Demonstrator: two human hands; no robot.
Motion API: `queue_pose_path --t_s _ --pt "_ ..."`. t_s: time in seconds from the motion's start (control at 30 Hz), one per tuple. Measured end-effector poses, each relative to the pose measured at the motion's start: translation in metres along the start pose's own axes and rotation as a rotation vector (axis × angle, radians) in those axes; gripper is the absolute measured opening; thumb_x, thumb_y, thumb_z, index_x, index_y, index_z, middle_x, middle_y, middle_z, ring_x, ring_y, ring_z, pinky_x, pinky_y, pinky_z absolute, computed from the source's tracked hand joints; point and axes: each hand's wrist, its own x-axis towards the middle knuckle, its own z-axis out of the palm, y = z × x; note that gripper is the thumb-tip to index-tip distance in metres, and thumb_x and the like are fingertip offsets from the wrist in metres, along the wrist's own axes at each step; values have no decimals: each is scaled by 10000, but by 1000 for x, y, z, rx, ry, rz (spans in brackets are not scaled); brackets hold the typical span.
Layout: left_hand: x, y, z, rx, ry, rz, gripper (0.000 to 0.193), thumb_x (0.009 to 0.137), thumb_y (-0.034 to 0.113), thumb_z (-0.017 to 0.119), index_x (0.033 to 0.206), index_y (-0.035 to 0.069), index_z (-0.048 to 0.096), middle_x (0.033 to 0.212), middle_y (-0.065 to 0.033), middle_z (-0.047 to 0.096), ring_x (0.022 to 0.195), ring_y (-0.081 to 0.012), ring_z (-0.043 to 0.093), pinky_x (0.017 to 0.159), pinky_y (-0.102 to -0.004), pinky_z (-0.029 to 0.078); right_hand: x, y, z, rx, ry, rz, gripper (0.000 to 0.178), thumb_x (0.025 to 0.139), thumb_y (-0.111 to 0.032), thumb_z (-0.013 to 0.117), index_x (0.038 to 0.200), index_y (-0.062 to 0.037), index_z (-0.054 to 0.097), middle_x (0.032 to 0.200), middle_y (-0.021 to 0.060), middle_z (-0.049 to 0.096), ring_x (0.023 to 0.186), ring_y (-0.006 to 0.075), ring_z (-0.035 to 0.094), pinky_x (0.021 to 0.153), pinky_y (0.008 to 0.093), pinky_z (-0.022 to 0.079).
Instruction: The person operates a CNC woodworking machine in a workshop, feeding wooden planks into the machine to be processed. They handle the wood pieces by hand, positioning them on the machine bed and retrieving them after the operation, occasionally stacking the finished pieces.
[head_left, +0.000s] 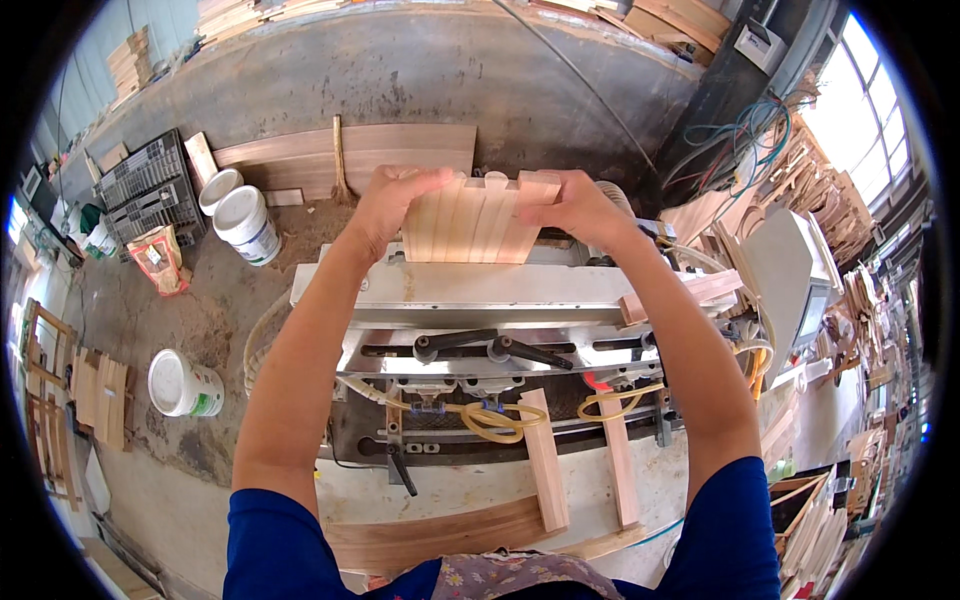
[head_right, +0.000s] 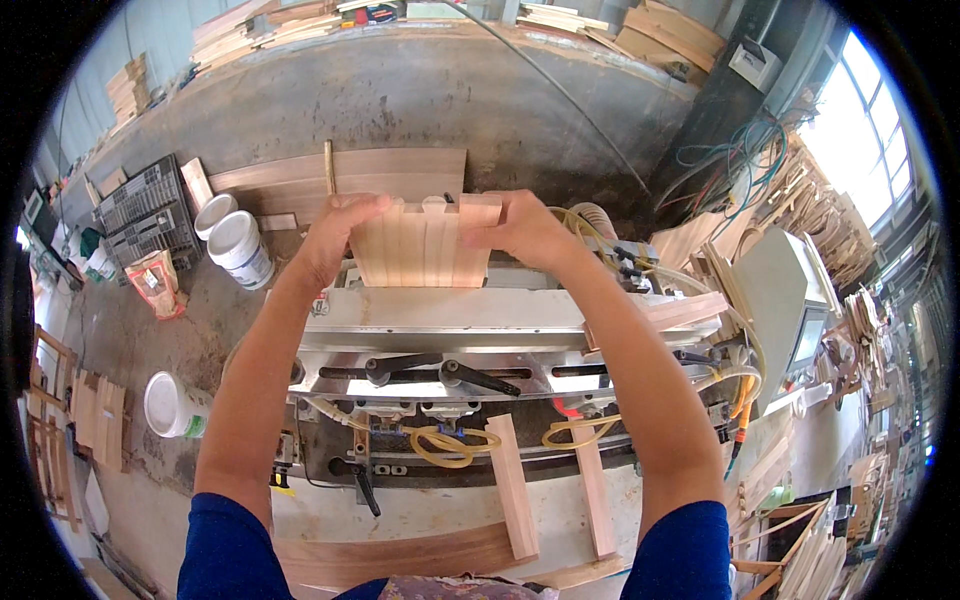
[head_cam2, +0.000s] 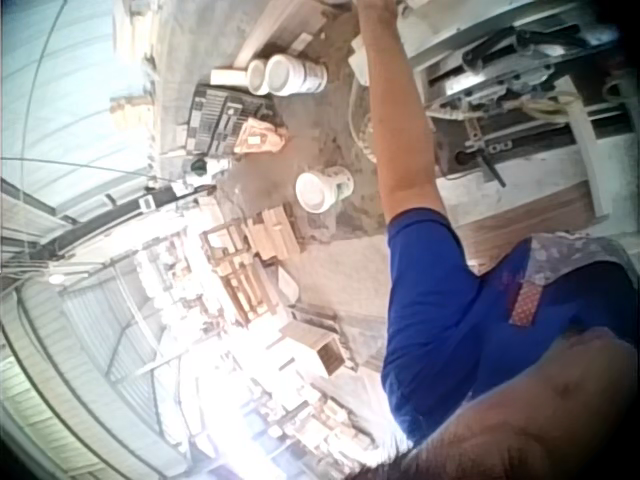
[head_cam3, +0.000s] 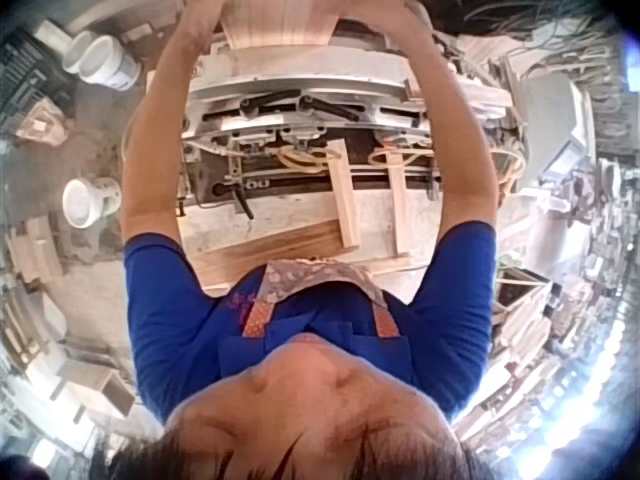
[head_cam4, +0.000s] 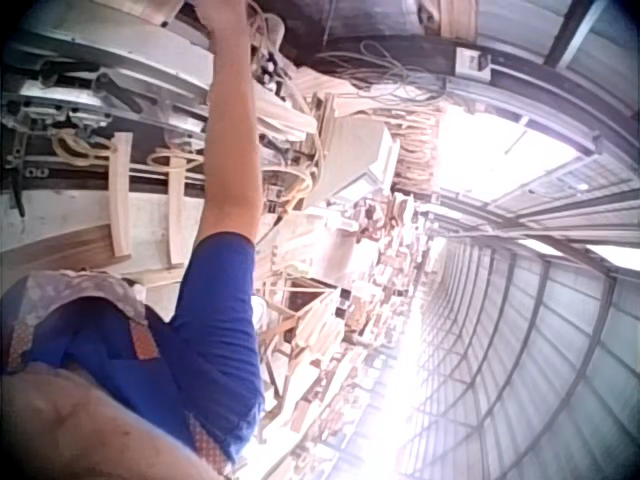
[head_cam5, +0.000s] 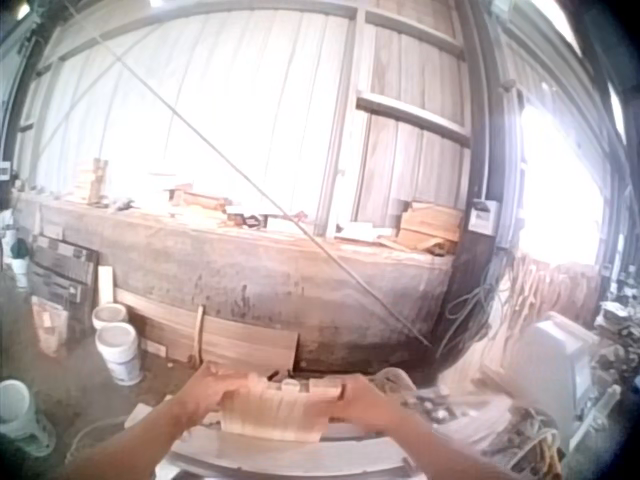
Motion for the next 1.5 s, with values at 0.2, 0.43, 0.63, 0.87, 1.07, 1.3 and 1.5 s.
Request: queue_pose_path --t_s 0.2,0.43,0.63,0.87,1.07,1.3,1.5 --pt "0 -10 -10 -76 -69 17 344 747 303 724 934 19 672 868 -41 655 770 -121 586 703 -271 457 5 20 19 78 51 8 374 682 -180 784 987 2 668 880 40 671 779 98 573 729 270 468" --pt "-6 -12 -9 98 -66 28 335 684 162 798 960 23 669 902 -25 662 813 -111 597 755 -272 476 7 21 17 137 42 -28 345 686 -172 783 962 2 671 856 41 671 768 104 575 717 278 470" --pt "-6 -21 -11 128 -70 82 335 686 158 795 964 18 670 884 -29 666 788 -110 601 731 -270 482 5 29 24 178 49 -66 352 691 -180 785 975 -11 664 872 39 672 778 111 578 744 281 465" --pt "-6 -25 -8 74 -85 112 326 704 153 782 975 16 665 887 -27 664 791 -107 600 732 -269 482 8 36 23 122 67 -60 364 689 -183 784 987 -11 663 876 49 677 795 113 584 764 281 462" --pt "-24 -17 -21 15 -9 151 390 763 128 723 1109 0 597 1025 -70 639 953 -128 581 825 -262 455 5 20 28 213 45 -57 306 705 -132 763 972 -13 671 881 29 675 804 89 576 765 269 463" --pt "-167 -49 -105 218 644 218 300 891 161 571 1144 0 571 1078 -66 622 970 -129 567 831 -256 443 2 28 24 145 82 -36 278 702 -119 758 940 -8 667 831 24 670 765 92 576 742 271 468" --pt "-347 -160 -148 369 1133 -411 274 922 300 537 1005 47 599 842 -14 589 760 -87 551 607 -240 447 5 30 26 120 128 -60 333 700 -150 770 963 -8 623 858 30 644 789 108 563 726 272 461"
